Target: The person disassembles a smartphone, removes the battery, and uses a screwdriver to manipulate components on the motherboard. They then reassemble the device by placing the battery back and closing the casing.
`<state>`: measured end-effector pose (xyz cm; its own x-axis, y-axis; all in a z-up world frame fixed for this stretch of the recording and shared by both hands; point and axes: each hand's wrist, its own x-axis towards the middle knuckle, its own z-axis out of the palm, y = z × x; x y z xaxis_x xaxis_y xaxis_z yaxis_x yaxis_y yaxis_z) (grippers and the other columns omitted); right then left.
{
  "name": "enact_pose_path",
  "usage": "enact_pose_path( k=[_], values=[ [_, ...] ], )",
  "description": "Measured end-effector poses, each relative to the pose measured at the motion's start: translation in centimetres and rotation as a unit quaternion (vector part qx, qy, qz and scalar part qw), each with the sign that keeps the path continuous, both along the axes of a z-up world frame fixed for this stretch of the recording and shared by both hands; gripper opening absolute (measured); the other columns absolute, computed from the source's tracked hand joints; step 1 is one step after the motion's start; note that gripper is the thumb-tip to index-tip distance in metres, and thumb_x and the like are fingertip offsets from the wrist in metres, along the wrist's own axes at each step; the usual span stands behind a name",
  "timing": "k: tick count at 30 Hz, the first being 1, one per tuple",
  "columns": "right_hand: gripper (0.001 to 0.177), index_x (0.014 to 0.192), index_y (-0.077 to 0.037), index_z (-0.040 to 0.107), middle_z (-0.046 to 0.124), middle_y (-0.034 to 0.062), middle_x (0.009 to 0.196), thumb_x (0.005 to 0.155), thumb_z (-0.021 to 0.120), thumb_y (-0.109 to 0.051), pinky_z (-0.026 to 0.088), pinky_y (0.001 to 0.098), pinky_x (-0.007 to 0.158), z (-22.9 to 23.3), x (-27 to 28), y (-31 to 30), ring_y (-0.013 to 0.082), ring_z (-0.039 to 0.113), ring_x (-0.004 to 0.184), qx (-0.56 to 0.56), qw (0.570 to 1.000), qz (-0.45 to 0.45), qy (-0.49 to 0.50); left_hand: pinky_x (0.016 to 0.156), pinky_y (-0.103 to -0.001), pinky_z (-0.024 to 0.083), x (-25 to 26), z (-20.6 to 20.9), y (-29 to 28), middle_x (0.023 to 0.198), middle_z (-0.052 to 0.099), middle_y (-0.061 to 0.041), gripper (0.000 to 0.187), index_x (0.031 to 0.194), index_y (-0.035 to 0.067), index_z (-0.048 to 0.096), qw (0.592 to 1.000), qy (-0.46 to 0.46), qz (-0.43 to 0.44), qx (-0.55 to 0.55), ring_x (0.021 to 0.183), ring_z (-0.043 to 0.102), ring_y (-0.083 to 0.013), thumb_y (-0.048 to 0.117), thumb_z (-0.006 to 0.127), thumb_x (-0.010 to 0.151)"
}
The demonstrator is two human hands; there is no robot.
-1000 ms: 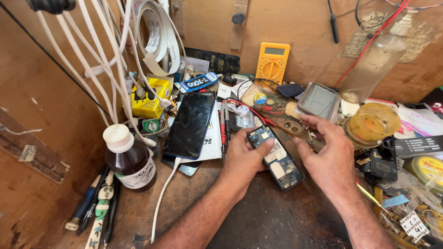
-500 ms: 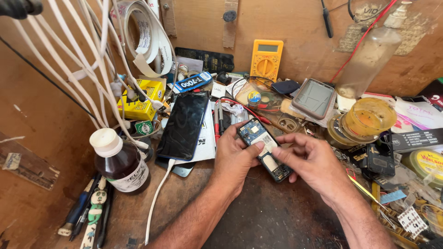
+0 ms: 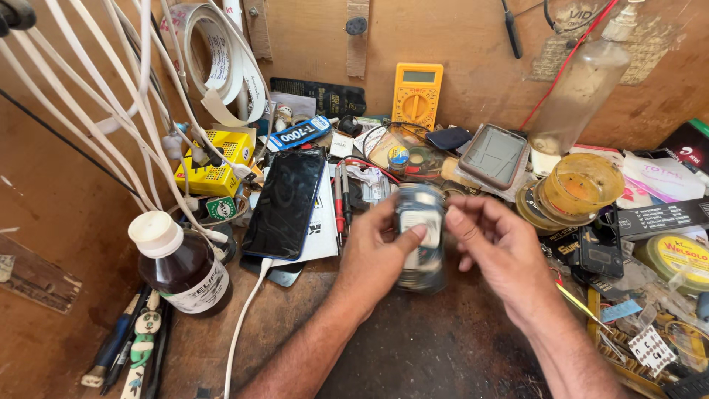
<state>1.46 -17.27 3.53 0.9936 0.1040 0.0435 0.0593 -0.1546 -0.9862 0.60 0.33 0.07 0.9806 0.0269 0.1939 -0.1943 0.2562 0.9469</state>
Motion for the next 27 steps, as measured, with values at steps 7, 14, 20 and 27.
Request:
enact_pose_path(
  k=[7,14,20,27],
  values=[
    [0.027,0.110,-0.004,0.069,0.072,0.0065,0.092,0.086,0.074,-0.015,0.054,0.0288,0.054,0.4,0.3,-0.7,0.0124,0.067,0.074,0.110,0.993,-0.021,0.024,0.076,-0.030,0.062,-0.3,0.5,0.0,0.099,0.079,-0.010,0.034,0.119,-0.002,0.073,0.996,-0.015,-0.030,0.087,0.086,0.073,-0.0148,0.008,0.077,0.086],
    [0.026,0.106,-0.001,0.070,0.075,0.0052,0.097,0.082,0.079,-0.005,0.056,0.0240,0.079,-0.8,0.7,-1.8,0.0092,0.069,0.087,0.059,0.997,0.037,-0.016,0.060,-0.029,0.067,0.1,0.3,0.7,0.094,0.077,-0.013,0.021,0.104,-0.007,0.071,0.996,0.074,-0.051,-0.010,0.079,0.075,-0.0165,0.007,0.073,0.089],
    [0.025,0.104,-0.001,0.079,0.078,0.0046,0.091,0.081,0.081,-0.011,0.051,0.0253,0.068,-0.8,0.7,-1.0,0.0081,0.064,0.077,-0.063,0.998,0.014,0.013,0.058,-0.027,0.066,-0.4,0.9,0.9,0.095,0.074,-0.008,0.024,0.110,0.003,0.070,0.998,0.035,-0.060,0.002,0.079,0.072,-0.0109,0.005,0.072,0.087],
    [0.021,0.097,0.000,0.079,0.078,0.0043,0.085,0.080,0.083,-0.012,0.050,0.0252,0.067,0.3,1.3,-0.5,0.0076,0.063,0.074,-0.121,0.991,0.036,0.040,0.051,-0.029,0.066,-0.1,1.1,0.2,0.088,0.073,-0.008,0.018,0.104,-0.001,0.072,0.998,0.058,-0.012,0.038,0.074,0.072,-0.0132,0.006,0.074,0.087]
  ],
)
